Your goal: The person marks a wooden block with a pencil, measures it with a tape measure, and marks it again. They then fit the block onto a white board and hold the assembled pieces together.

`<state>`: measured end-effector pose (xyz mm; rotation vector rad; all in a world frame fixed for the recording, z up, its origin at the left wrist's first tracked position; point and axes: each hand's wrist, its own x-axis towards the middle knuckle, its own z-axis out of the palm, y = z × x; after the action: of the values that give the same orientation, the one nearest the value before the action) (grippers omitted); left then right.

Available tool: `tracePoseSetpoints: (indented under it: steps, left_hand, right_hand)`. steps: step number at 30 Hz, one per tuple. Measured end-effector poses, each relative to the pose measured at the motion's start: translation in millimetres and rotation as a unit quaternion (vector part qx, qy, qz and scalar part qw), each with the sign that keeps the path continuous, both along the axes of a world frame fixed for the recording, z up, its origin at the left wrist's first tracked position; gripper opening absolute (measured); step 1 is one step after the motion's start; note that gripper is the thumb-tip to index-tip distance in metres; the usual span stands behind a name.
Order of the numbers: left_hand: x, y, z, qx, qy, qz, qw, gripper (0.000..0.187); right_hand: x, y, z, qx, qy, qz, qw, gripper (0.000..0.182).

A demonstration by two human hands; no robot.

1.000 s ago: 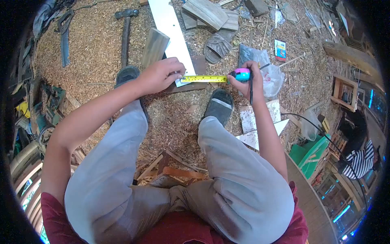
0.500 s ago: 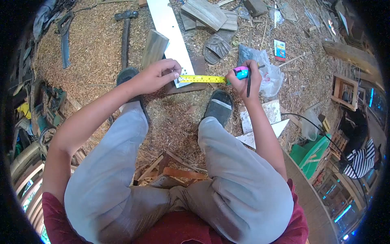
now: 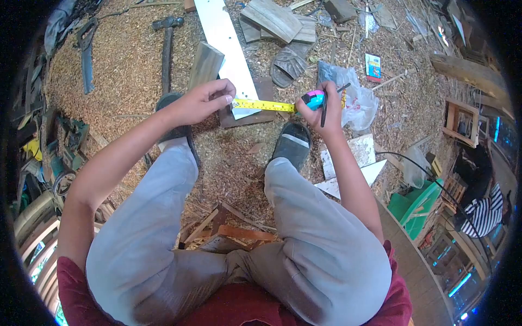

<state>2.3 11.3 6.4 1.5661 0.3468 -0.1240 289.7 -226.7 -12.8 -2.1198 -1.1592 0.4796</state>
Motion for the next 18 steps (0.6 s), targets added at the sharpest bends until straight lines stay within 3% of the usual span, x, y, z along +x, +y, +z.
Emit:
tracePoseSetpoints:
  steps: [3, 8, 11, 14, 18]
  left_hand:
    - [-7.3, 10.1, 14.1, 0.087, 0.038, 0.078, 0.992, 0.019]
    - [-18.9, 34.6, -8.4, 0.114, 0.01, 0.304, 0.946, 0.025]
    - [-22.8, 45.1, -28.9, 0.206, 0.048, 0.336, 0.918, 0.038]
    - [-25.9, 43.7, -45.8, 0.399, 0.122, 0.283, 0.864, 0.075]
    - [-23.7, 33.4, -33.3, 0.381, 0.215, 0.155, 0.886, 0.119]
  right_hand:
    - [-2.3, 3.7, 5.6, 0.002, 0.007, -0.031, 0.999, 0.051]
    - [-2.1, 9.0, 7.2, 0.038, 0.009, -0.032, 0.999, 0.042]
    - [-1.8, 13.1, 4.4, 0.059, -0.036, -0.015, 0.998, 0.042]
    - [-1.4, 20.4, 5.8, 0.033, 0.019, -0.065, 0.997, 0.05]
    - [13.9, 35.6, -9.9, 0.046, -0.027, -0.108, 0.993, 0.062]
